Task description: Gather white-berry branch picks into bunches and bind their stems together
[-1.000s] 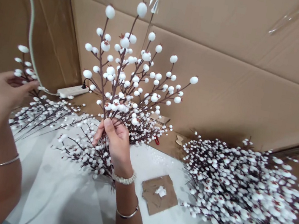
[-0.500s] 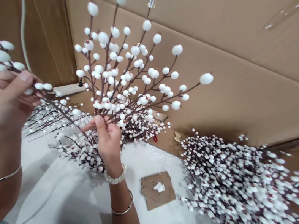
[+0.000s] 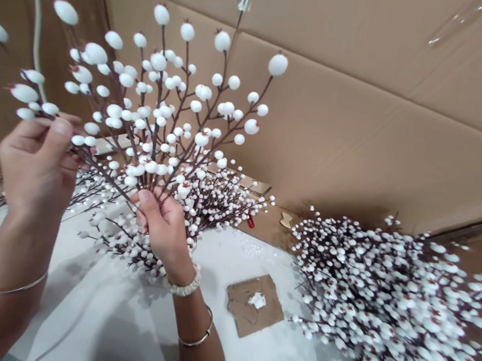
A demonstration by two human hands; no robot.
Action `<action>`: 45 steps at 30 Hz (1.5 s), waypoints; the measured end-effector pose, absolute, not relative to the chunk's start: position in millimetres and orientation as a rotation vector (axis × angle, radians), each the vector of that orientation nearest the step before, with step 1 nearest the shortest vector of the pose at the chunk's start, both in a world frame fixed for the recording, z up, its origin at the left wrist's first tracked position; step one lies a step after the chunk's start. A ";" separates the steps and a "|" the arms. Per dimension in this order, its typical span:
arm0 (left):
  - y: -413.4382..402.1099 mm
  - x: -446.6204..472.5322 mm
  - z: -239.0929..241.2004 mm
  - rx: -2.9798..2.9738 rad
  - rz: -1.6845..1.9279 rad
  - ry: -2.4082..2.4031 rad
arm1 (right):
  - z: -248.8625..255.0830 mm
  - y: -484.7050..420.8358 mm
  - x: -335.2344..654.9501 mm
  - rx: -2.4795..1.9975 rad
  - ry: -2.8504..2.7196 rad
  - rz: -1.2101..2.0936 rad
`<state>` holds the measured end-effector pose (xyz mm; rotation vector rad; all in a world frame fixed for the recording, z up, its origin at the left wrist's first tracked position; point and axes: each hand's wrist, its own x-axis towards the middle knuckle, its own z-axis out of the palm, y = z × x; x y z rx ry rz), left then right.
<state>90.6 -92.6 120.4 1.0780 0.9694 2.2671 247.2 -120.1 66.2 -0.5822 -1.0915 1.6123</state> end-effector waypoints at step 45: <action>-75.5 20.3 106.5 1.987 0.754 1.656 | 72.0 -114.7 253.3 -0.365 -0.926 1.635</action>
